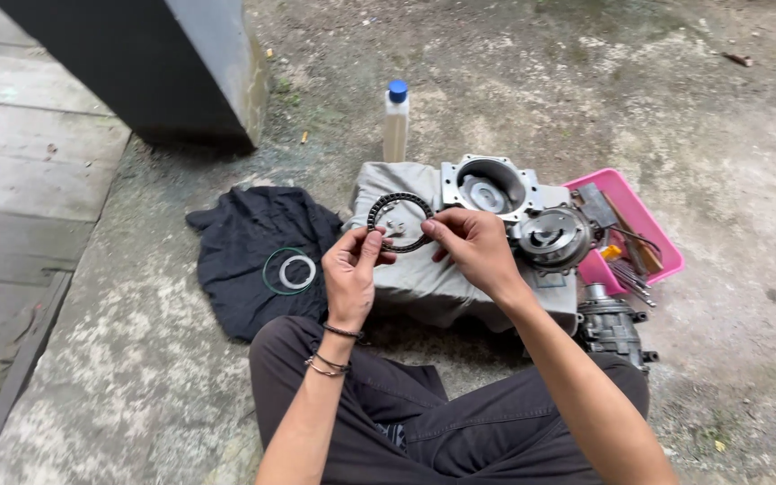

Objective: Disassembling and reassembling a mechanical compressor unit while sitting on the ground.

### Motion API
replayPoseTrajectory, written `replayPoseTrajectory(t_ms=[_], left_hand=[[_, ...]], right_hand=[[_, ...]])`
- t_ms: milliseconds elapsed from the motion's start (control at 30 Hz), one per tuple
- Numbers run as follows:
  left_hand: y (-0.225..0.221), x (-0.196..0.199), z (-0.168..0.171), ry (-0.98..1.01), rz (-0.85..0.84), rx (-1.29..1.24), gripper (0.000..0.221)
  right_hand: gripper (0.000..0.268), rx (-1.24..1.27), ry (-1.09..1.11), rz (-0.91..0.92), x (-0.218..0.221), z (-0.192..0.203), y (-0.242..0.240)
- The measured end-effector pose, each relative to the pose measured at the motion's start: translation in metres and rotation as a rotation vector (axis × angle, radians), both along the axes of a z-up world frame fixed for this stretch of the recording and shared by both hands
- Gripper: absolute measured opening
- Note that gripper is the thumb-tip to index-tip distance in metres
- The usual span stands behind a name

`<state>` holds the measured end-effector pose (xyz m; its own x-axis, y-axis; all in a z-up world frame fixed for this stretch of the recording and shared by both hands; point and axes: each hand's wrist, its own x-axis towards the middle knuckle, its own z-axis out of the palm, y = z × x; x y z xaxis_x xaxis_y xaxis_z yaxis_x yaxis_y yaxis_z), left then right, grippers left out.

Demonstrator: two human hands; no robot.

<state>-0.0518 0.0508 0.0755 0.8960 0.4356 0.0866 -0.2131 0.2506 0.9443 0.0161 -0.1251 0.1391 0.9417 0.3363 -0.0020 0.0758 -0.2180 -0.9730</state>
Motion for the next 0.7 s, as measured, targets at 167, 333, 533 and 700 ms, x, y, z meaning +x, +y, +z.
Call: replayPoseTrajectory(t_ms=[167,333,533,700], left_hand=[[0.085,-0.020,-0.014,0.049,0.195,0.047,0.018],[0.193,-0.025,-0.098,0.098,0.307,0.055,0.017],[0.263,-0.016,-0.243,0.448,0.197,-0.023,0.021],[0.280,-0.005,-0.345,0.703,0.097,0.040,0.021]], right_hand=[[0.010,-0.017,-0.045,0.009,-0.015,0.021,0.018],[0.021,-0.061,-0.084,-0.002,-0.023,0.015,0.023],[0.014,-0.030,-0.058,0.042,-0.029,0.009,0.030],[0.011,-0.068,-0.020,0.030,-0.030,0.004,0.024]])
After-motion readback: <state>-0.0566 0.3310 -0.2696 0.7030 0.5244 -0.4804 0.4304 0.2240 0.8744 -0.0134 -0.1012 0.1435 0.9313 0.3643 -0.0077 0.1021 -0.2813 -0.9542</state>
